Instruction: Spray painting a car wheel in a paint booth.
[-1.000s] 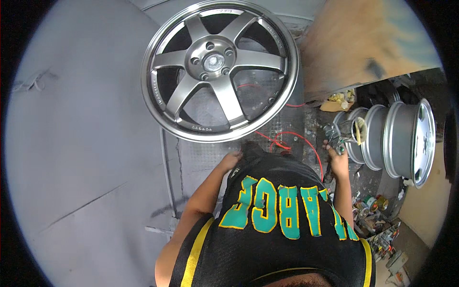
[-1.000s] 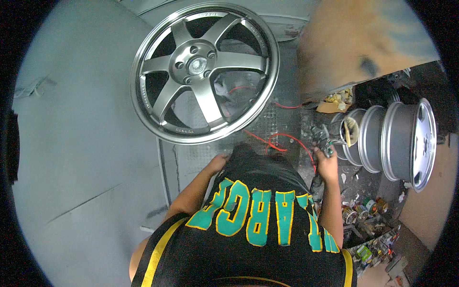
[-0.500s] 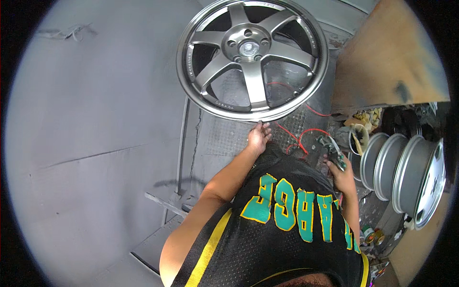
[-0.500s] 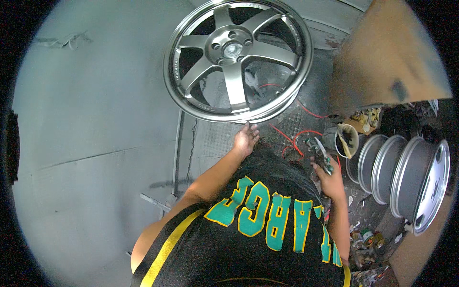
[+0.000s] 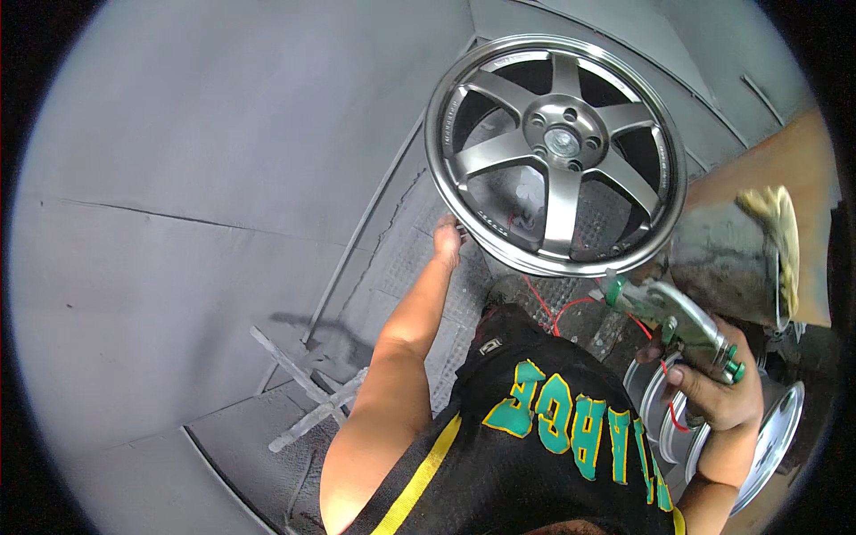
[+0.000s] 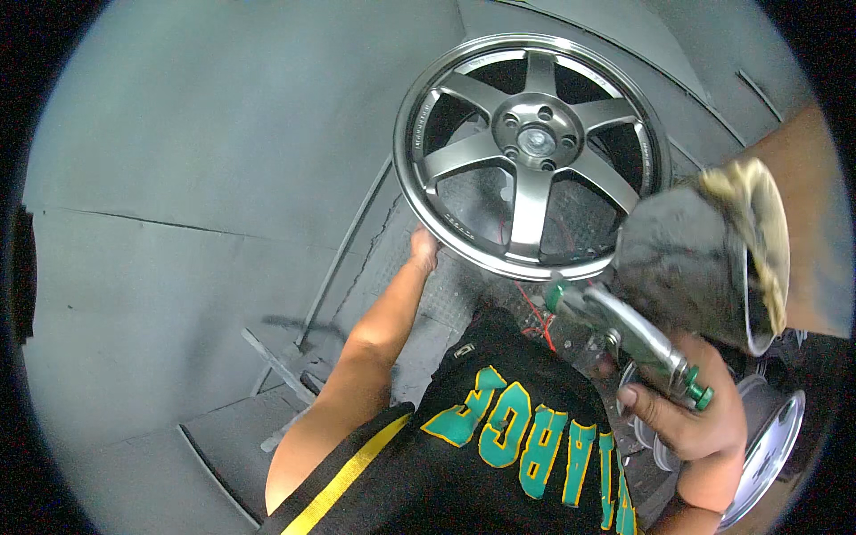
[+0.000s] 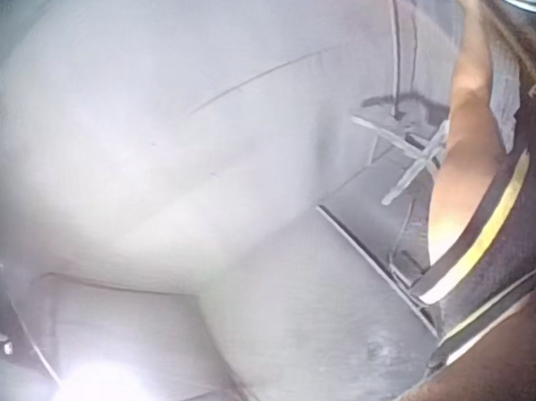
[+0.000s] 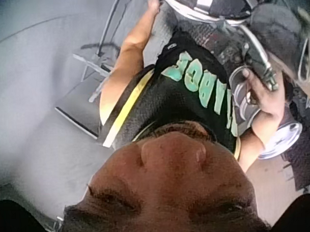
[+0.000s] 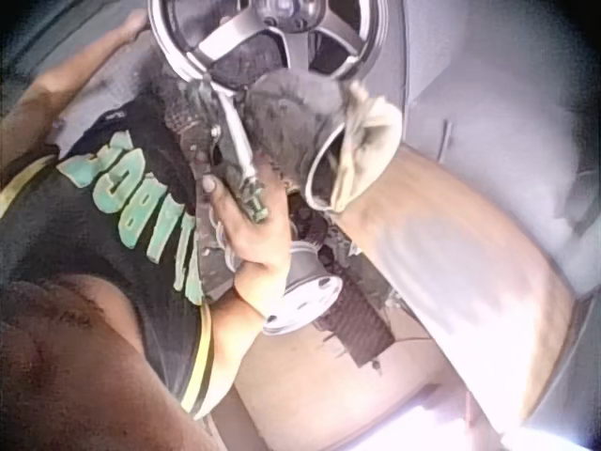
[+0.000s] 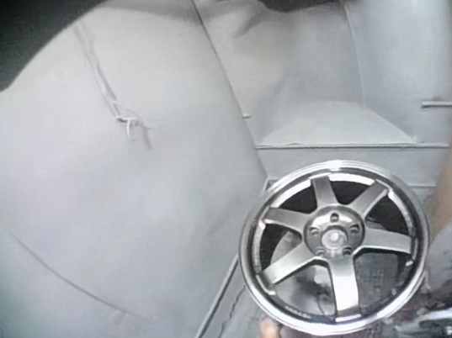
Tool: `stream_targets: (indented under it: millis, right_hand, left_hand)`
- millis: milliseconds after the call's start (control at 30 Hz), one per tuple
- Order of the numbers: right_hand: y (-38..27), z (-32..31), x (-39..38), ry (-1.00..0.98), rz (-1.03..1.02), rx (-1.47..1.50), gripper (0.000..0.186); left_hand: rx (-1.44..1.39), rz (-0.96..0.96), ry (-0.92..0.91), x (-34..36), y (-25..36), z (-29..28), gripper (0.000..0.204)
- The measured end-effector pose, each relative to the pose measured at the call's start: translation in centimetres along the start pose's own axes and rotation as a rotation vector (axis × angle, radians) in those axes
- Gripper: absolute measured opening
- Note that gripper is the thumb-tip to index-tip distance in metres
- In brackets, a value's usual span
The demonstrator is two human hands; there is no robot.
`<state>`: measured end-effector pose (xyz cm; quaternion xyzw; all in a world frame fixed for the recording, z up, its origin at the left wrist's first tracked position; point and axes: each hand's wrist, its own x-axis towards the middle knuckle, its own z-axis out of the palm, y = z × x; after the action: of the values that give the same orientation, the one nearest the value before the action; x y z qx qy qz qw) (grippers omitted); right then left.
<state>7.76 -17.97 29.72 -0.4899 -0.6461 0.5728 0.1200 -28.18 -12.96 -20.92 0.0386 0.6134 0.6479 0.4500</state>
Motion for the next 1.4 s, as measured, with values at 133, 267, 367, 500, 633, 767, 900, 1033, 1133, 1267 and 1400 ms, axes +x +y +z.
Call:
stream_targets:
  millis: [133,267,367,500,633,767,900,1033,1133,1267,1400]
  right_hand:
    - [-3.9,5.3,7.5,0.114,-0.097,-0.144,0.051]
    - [-10.8,13.4,19.3,-0.04,-0.02,0.124,0.049]
    - [-12.8,14.9,24.4,-0.05,0.026,0.071,0.049]
    - [-13.0,14.3,25.7,-0.008,0.013,-0.022,0.045]
    - [-11.9,12.9,25.1,0.015,-0.077,-0.034,0.038]
    - [-10.5,12.6,24.1,0.072,-0.165,-0.061,0.033]
    - [-9.9,12.8,23.1,0.062,-0.226,-0.004,0.028]
    - [-9.5,11.3,22.3,0.059,-0.229,-0.085,0.024]
    - [-9.7,10.8,22.6,0.106,-0.292,0.002,0.021]
    - [-12.0,10.1,25.3,0.211,-0.322,-0.007,0.022]
    - [-16.1,13.4,27.9,0.276,-0.354,0.036,0.026]
  left_hand:
    - [0.154,-0.072,-0.165,4.5,3.8,-0.2,0.026]
    - [0.043,-0.018,-0.138,11.5,6.0,-5.7,0.027]
    - [0.071,-0.046,-0.129,10.8,4.3,-5.2,0.027]
    - [-0.068,-0.2,-0.181,4.9,-0.4,-3.3,0.023]
    - [0.065,-0.42,-0.532,0.1,-1.5,-2.9,0.015]
    - [-0.213,-0.474,-0.432,-1.7,-2.8,-3.5,0.008]
    - [-0.154,-0.432,-0.395,-2.1,-3.2,-3.9,0.008]
    - [-0.142,-0.436,-0.352,-4.3,-4.6,-4.0,0.008]
    - [-0.183,-0.438,-0.332,-4.9,-4.4,-3.8,0.007]
    - [-0.174,-0.433,-0.353,-1.8,-1.1,-3.3,0.01]
    - [-0.088,-0.394,-0.372,8.1,4.7,-8.1,0.023]
